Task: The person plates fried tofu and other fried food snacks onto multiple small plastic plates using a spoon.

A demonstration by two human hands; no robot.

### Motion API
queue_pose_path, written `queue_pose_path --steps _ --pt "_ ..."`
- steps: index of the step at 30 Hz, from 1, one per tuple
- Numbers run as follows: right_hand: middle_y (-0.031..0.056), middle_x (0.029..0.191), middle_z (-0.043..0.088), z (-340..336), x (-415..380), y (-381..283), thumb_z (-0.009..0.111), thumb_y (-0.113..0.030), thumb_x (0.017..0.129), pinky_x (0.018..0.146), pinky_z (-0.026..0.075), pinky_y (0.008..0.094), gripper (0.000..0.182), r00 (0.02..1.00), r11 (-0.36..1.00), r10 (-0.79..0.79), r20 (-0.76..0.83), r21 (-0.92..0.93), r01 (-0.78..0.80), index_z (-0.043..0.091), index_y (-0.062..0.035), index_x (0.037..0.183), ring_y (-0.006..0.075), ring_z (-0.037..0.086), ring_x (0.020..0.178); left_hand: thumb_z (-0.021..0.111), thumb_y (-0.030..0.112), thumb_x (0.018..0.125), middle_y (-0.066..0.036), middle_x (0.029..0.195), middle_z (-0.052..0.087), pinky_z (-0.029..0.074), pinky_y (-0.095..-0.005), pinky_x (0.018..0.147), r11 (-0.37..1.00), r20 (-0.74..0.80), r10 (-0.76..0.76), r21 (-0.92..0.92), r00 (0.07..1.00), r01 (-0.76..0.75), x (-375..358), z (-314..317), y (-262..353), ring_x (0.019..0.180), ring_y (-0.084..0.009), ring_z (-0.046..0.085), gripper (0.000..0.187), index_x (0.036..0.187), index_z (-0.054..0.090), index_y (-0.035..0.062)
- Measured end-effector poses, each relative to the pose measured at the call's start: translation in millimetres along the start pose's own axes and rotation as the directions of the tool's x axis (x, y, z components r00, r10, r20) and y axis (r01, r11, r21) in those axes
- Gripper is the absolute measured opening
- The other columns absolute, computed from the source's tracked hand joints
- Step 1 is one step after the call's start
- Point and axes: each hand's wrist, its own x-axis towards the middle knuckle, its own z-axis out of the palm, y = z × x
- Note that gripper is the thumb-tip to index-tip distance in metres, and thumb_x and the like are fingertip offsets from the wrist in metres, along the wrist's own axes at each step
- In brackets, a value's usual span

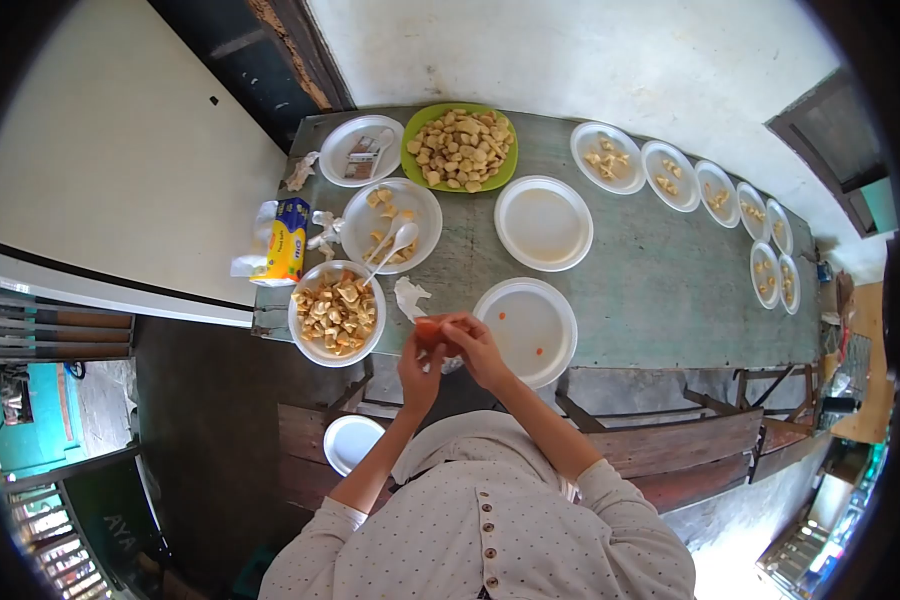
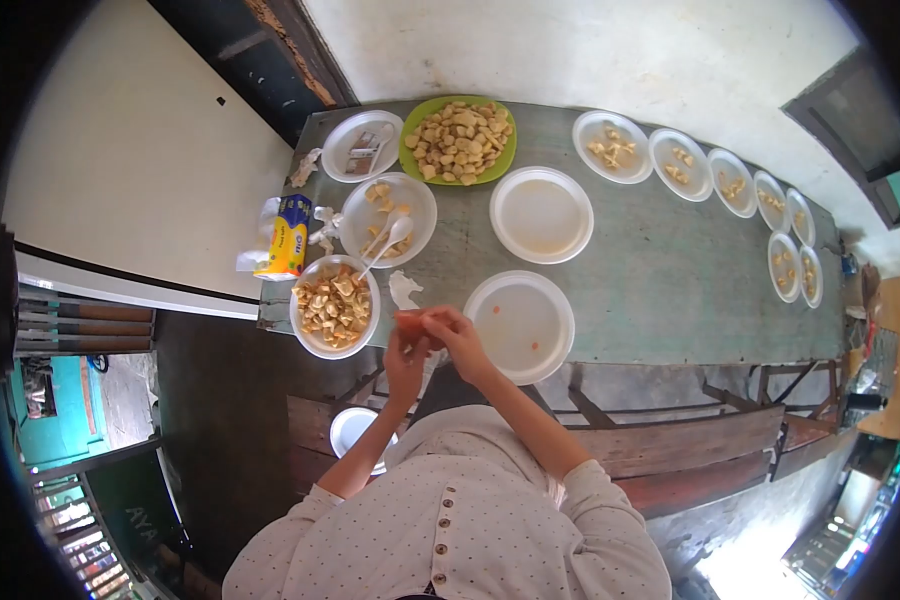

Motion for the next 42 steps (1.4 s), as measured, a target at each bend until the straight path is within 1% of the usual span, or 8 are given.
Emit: queue_pose_path --steps 3,5,9,14,24,33,36,42 --pt "0.0051 0.111 0.048 12 21 11 0.06 -0.019 0.082 0.073 0.047 0.0278 0.014 0.993 0.996 -0.03 0.116 -0.079 0.039 0.058 -0.0073 0.091 0.0141 0.055 0.089 0.061 0.008 0.079 -0.01 0.095 0.056 0.049 -0.0252 0.063 0.999 -0.247 -0.003 0.031 0.969 0.011 7 -19 -5 0.084 -0.0148 0.055 0.037 0.111 0.047 -0.0038" --pt "0.0063 0.107 0.047 6 43 30 0.063 -0.018 0.079 0.074 0.046 0.0308 0.014 0.917 0.77 -0.36 0.172 -0.5 0.397 0.063 -0.0087 0.09 0.0155 0.053 0.088 0.059 0.008 0.081 -0.006 0.096 0.054 0.049 -0.0241 0.063 0.933 -0.342 0.158 0.358 0.926 -0.026 9 -33 4 0.086 -0.0123 0.052 0.029 0.107 0.049 -0.0011" --pt "0.0077 0.095 0.05 -2 69 50 0.068 -0.017 0.071 0.079 0.042 0.0335 0.013 0.924 0.708 -0.327 0.196 -0.597 0.377 0.068 -0.0109 0.083 0.0214 0.052 0.09 0.061 0.011 0.08 -0.01 0.094 0.055 0.049 -0.0259 0.061 0.905 -0.313 0.154 0.425 0.937 -0.007 12 -53 -11 0.082 -0.0169 0.056 0.026 0.102 0.053 -0.0004" --pt "0.0121 0.083 0.053 -19 82 54 0.068 -0.015 0.065 0.073 0.042 0.0345 0.012 0.96 0.398 -0.255 0.115 -0.892 0.212 0.069 -0.0118 0.077 0.0282 0.053 0.082 0.062 0.012 0.077 -0.013 0.088 0.054 0.048 -0.0316 0.061 0.742 -0.156 0.232 0.667 0.96 -0.07 6 -64 -54 0.073 -0.0241 0.057 0.022 0.094 0.057 0.0" --pt "0.012 0.075 0.055 -19 94 23 0.063 -0.016 0.069 0.065 0.044 0.0373 0.011 0.926 0.42 -0.377 0.008 -0.89 0.178 0.065 -0.0096 0.078 0.0291 0.055 0.07 0.062 0.021 0.076 -0.01 0.089 0.05 0.044 -0.0381 0.066 0.578 -0.044 0.204 0.812 0.978 -0.084 5 -64 -51 0.082 -0.0277 0.054 0.019 0.09 0.062 0.0081" --pt "0.0072 0.089 0.052 28 150 17 0.06 -0.011 0.07 0.06 0.048 0.0362 0.023 0.828 -0.079 -0.446 0.341 -0.936 0.343 0.061 -0.0133 0.093 0.0243 0.057 0.075 0.06 0.018 0.079 -0.012 0.088 0.047 0.044 -0.0363 0.064 0.6 -0.152 0.338 0.795 0.929 -0.088 -14 -59 -47 0.076 -0.0262 0.052 0.019 0.095 0.06 0.0073" --pt "0.0082 0.088 0.05 42 173 23 0.059 -0.009 0.068 0.061 0.048 0.0355 0.025 0.83 -0.336 -0.369 0.418 -0.893 0.3 0.062 -0.0154 0.092 0.0236 0.056 0.08 0.06 0.012 0.078 -0.012 0.085 0.048 0.044 -0.0359 0.061 0.663 -0.187 0.311 0.745 0.932 -0.072 -21 -60 -45 0.073 -0.0261 0.053 0.013 0.088 0.059 0.0037" --pt "0.0067 0.088 0.052 51 206 35 0.059 -0.015 0.071 0.062 0.047 0.0354 0.01 0.83 -0.523 -0.245 0.501 -0.789 0.321 0.067 -0.014 0.076 0.0214 0.056 0.082 0.059 0.004 0.077 -0.013 0.083 0.048 0.044 -0.0354 0.06 0.731 -0.171 0.261 0.678 0.95 -0.079 -31 -58 -36 0.07 -0.0272 0.052 0.006 0.083 0.057 0.0014"
